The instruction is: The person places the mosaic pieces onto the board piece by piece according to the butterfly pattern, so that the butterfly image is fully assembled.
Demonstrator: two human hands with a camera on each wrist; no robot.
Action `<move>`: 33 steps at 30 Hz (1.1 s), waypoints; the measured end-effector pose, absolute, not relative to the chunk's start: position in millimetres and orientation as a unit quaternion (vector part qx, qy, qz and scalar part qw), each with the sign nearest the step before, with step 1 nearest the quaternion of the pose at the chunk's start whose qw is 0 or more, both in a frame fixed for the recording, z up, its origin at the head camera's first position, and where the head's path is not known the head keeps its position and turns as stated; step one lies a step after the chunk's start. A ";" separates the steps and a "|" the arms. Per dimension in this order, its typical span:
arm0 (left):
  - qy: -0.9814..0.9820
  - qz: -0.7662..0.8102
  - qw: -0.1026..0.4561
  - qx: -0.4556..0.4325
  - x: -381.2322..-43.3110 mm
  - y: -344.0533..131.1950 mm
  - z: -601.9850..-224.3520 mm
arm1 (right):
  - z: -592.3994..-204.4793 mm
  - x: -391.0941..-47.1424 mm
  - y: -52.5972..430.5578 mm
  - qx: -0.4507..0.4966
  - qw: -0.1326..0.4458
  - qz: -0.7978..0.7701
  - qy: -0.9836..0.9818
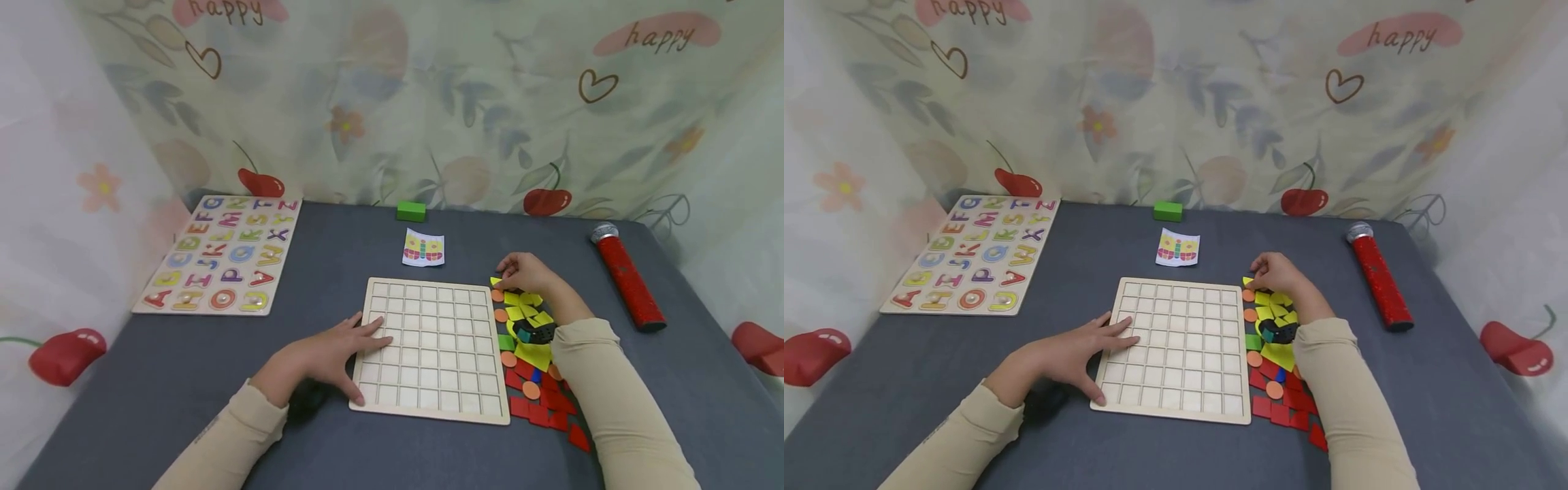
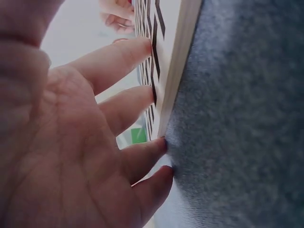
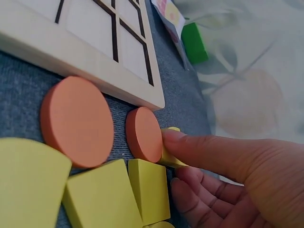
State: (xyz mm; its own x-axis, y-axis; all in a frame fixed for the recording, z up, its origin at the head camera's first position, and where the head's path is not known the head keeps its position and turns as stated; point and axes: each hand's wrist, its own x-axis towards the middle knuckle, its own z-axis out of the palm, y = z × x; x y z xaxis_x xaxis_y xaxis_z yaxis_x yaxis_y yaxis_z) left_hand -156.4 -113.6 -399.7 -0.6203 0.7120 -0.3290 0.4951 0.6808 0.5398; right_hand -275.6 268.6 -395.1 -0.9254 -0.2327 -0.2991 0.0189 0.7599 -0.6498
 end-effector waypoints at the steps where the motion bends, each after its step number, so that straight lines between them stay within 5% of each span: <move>1: 0.876 0.207 0.267 0.343 -156.1 -114.0 -400.3 | -395.3 -275.9 268.5 -0.061 0.186 -0.346 0.918; 16: 0.871 0.223 0.274 0.341 -157.4 -116.2 -403.4 | -387.0 -261.7 269.7 -0.048 0.150 -0.388 0.908; 23: 0.871 0.223 0.276 0.340 -157.0 -117.3 -402.5 | -383.9 -244.5 263.9 -0.069 0.179 -0.422 0.886; 33: 0.870 0.228 0.276 0.340 -155.8 -115.5 -404.1 | -385.4 -215.5 241.4 0.015 0.171 -0.477 0.862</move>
State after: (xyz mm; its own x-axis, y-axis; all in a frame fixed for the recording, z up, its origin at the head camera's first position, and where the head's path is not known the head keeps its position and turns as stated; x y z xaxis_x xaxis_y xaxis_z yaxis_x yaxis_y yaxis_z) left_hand -155.8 -115.5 -404.1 -0.6174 0.7163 -0.3252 0.4652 0.6658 0.5834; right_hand -215.5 241.4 -385.4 -0.9412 -0.1380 -0.3083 0.1882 0.5438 -0.8178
